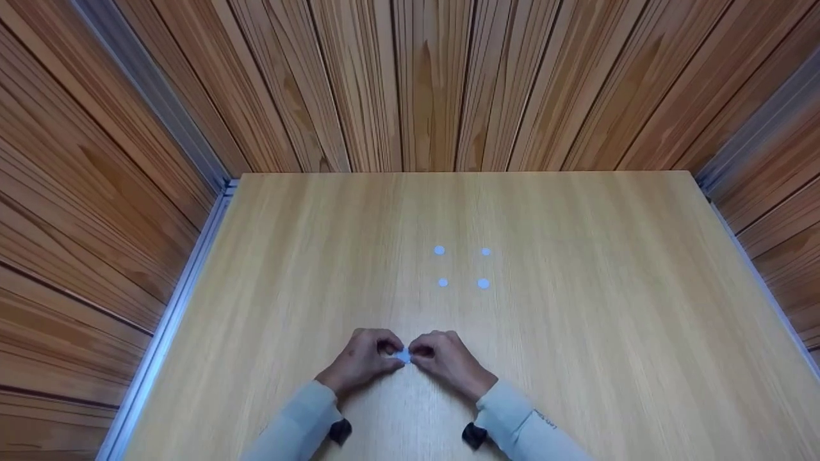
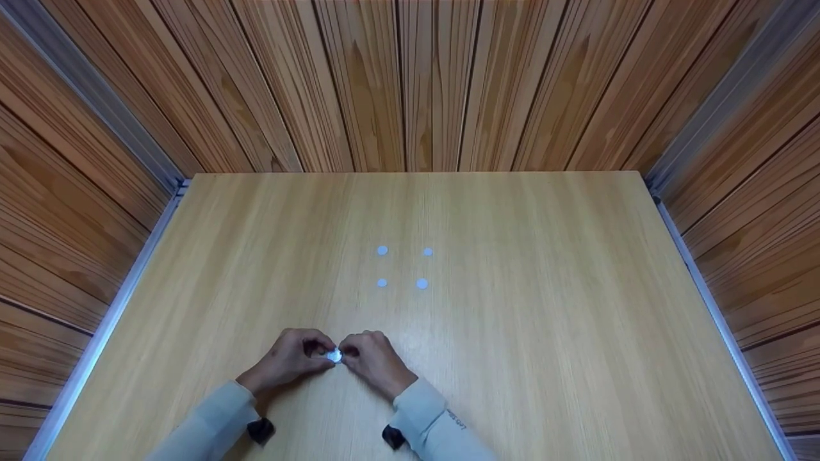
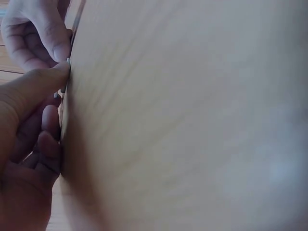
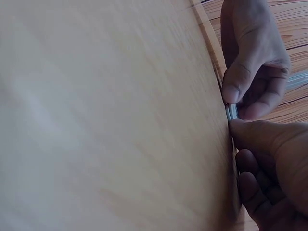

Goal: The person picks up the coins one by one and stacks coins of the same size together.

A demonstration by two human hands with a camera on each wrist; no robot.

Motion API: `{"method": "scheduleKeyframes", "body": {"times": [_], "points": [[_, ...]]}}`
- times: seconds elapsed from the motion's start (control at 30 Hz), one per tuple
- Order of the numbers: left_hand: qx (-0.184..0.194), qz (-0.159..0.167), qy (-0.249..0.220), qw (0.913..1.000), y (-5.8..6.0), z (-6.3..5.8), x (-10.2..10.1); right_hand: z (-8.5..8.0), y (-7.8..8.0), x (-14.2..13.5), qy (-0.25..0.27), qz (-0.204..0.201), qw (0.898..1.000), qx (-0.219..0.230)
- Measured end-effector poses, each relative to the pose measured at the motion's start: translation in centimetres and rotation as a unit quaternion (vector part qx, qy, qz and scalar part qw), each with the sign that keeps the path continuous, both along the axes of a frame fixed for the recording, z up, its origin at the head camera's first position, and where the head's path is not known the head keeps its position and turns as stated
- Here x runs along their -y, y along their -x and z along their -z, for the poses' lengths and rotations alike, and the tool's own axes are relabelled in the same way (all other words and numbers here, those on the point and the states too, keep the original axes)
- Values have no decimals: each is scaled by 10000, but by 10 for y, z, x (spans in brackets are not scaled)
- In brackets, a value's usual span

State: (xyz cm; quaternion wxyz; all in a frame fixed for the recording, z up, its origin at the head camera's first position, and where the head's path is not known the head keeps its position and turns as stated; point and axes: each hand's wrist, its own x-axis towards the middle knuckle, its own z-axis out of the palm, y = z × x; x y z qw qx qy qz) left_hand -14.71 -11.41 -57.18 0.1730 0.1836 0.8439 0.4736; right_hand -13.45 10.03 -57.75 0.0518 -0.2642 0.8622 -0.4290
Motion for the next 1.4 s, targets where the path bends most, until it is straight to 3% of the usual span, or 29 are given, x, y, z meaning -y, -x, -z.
{"method": "scheduleKeyframes", "body": {"times": [0.23, 0.6, 0.87, 1.4], "points": [[40, -114, -157, 9998, 0, 1, -2, -1, 0, 0, -10, 31, 10000, -6], [-266, -88, -412, 9988, -2, 5, 0, 1, 1, -3, 292, -17, 9992, 281], [-575, 65, -645, 9962, -3, 8, 2, 0, 2, -3, 223, -17, 9995, 232], [-264, -101, -324, 9991, -3, 4, -2, 1, 3, -2, 249, 6, 9990, 371]]}}
